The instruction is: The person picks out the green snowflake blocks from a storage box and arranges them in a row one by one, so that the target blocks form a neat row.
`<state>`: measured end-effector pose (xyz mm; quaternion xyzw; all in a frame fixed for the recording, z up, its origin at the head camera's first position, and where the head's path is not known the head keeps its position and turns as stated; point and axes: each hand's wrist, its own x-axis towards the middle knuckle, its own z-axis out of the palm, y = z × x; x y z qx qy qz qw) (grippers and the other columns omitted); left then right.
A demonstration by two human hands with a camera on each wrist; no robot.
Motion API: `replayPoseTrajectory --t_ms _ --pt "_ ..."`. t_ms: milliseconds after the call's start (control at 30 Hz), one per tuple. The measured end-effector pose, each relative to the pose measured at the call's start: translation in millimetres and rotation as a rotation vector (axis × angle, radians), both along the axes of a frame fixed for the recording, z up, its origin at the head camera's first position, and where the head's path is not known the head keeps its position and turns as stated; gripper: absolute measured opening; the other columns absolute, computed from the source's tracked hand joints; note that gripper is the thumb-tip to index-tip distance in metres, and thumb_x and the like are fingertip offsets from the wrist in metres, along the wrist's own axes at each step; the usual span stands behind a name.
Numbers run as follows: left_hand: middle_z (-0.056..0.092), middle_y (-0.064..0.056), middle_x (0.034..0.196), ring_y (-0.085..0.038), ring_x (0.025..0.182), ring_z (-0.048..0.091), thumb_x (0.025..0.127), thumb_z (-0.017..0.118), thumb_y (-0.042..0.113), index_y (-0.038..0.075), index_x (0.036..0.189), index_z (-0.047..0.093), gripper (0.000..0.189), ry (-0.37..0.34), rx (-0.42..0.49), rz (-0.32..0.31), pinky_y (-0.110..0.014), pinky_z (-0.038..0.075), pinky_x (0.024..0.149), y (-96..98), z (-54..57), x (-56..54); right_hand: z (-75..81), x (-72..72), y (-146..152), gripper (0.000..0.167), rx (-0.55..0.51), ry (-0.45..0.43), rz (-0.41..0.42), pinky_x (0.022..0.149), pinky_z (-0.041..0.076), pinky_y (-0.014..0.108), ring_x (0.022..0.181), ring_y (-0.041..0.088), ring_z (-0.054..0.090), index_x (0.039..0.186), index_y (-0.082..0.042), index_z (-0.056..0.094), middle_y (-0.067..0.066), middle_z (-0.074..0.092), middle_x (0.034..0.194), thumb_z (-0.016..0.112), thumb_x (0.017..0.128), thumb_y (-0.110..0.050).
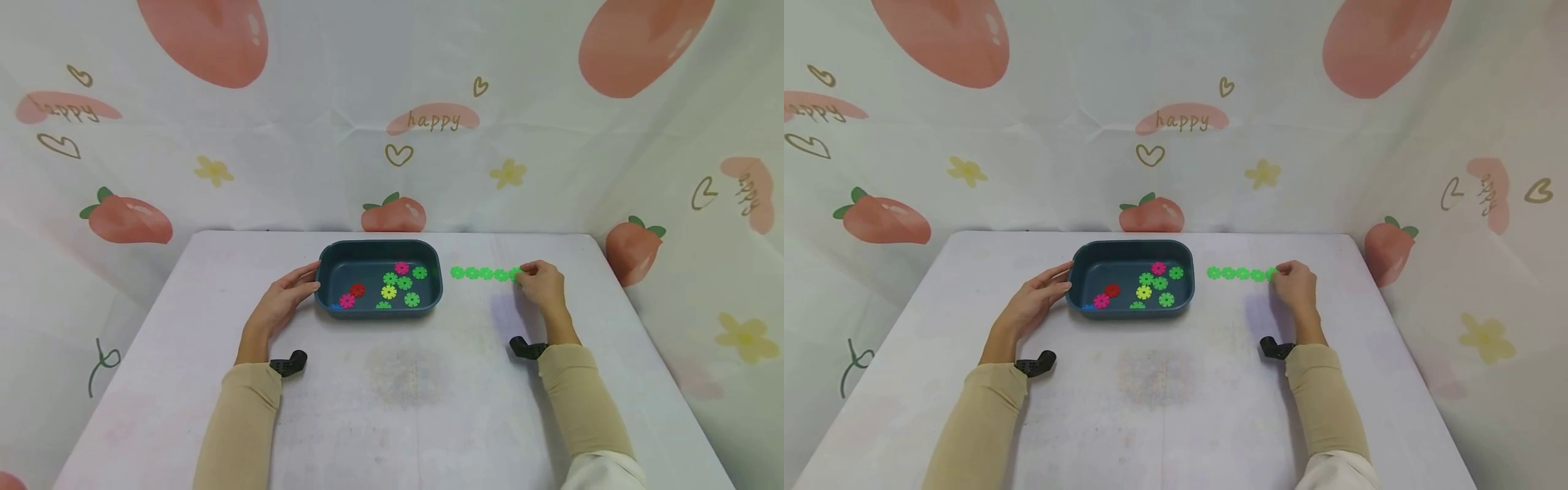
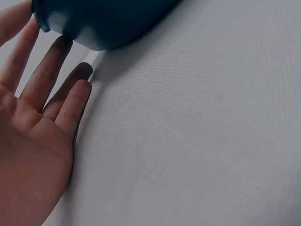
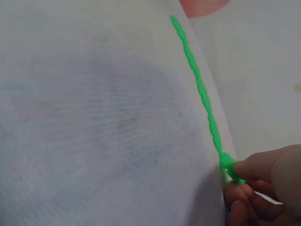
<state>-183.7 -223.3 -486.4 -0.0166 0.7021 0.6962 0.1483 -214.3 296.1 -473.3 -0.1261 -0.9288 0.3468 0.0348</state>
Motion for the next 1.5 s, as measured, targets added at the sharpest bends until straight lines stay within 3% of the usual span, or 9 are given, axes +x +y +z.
replayPoseTrajectory --t_ms 200,400,533,767,933,1200,1367,1500 --pt "0.038 -0.009 0.165 -0.020 0.154 0.034 0.099 0.069 0.024 0.017 0.156 0.043 0.063 -0.001 0.004 -0.005 -0.042 0.023 0.129 -1.7 -0.4 0.0 -1.2 -0.6 -6 0.033 0.051 -0.024 0.004 0.086 0.051 0.045 0.105 0.038 0.061 0.121 0.004 0.066 0.025 0.068 0.116 0.059 0.097 -0.017" --pt "0.039 -0.008 0.165 -0.019 0.154 0.034 0.099 0.069 0.023 0.017 0.155 0.044 0.062 -0.006 0.005 0.006 -0.042 0.024 0.129 -3.7 -2.2 1.0 -0.4 -1.9 -9 0.030 0.096 -0.016 0.050 0.087 0.052 0.049 0.104 0.040 0.064 0.116 0.005 0.070 0.026 0.070 0.114 0.060 0.098 -0.016" --pt "0.039 -0.010 0.164 -0.020 0.154 0.035 0.099 0.069 0.022 0.016 0.155 0.044 0.062 -0.002 0.006 0.005 -0.042 0.024 0.129 -3.2 -2.3 1.9 3.3 -1.5 -11 0.035 0.128 -0.021 0.077 0.089 0.050 0.052 0.106 0.043 0.060 0.121 0.008 0.066 0.029 0.065 0.115 0.057 0.099 -0.017" --pt "0.039 -0.010 0.164 -0.020 0.153 0.035 0.098 0.069 0.023 0.016 0.155 0.044 0.063 0.001 0.003 0.004 -0.043 0.025 0.129 -2.5 -1.7 2.7 14.2 -3.7 -18 0.066 0.122 -0.084 0.148 0.109 0.039 0.064 0.135 0.055 0.036 0.146 0.005 0.045 0.036 0.043 0.143 0.048 0.105 -0.046" --pt "0.038 -0.010 0.165 -0.021 0.154 0.034 0.099 0.069 0.023 0.017 0.156 0.043 0.063 0.001 0.002 -0.001 -0.044 0.024 0.129 -3.7 -2.8 2.0 23.3 -5.8 -26 0.085 0.147 -0.092 0.199 0.114 0.031 0.071 0.143 0.060 0.024 0.156 0.003 0.029 0.039 0.024 0.156 0.036 0.104 -0.063" --pt "0.039 -0.011 0.164 -0.019 0.152 0.036 0.099 0.068 0.021 0.015 0.156 0.043 0.062 0.014 0.008 0.000 -0.042 0.024 0.129 -2.1 -1.9 1.0 35.1 -4.8 -40 0.090 0.233 -0.056 0.274 0.116 0.023 0.074 0.147 0.062 0.016 0.160 0.001 0.021 0.038 0.016 0.161 0.028 0.103 -0.069" --pt "0.039 -0.010 0.165 -0.020 0.153 0.035 0.100 0.066 0.021 0.015 0.156 0.042 0.062 0.013 0.012 -0.011 -0.042 0.024 0.129 0.0 -0.1 1.4 37.8 -4.5 -51 0.088 0.330 -0.043 0.325 0.121 0.009 0.074 0.151 0.061 0.006 0.161 -0.001 0.018 0.037 0.008 0.164 0.030 0.103 -0.068" --pt "0.038 -0.010 0.165 -0.022 0.154 0.033 0.100 0.066 0.021 0.015 0.157 0.042 0.062 0.011 0.015 -0.012 -0.043 0.023 0.129 -0.4 0.4 1.2 38.4 -6.7 -60 0.088 0.380 -0.022 0.349 0.119 0.006 0.077 0.152 0.060 0.002 0.161 -0.005 0.019 0.033 0.006 0.167 0.032 0.102 -0.069"
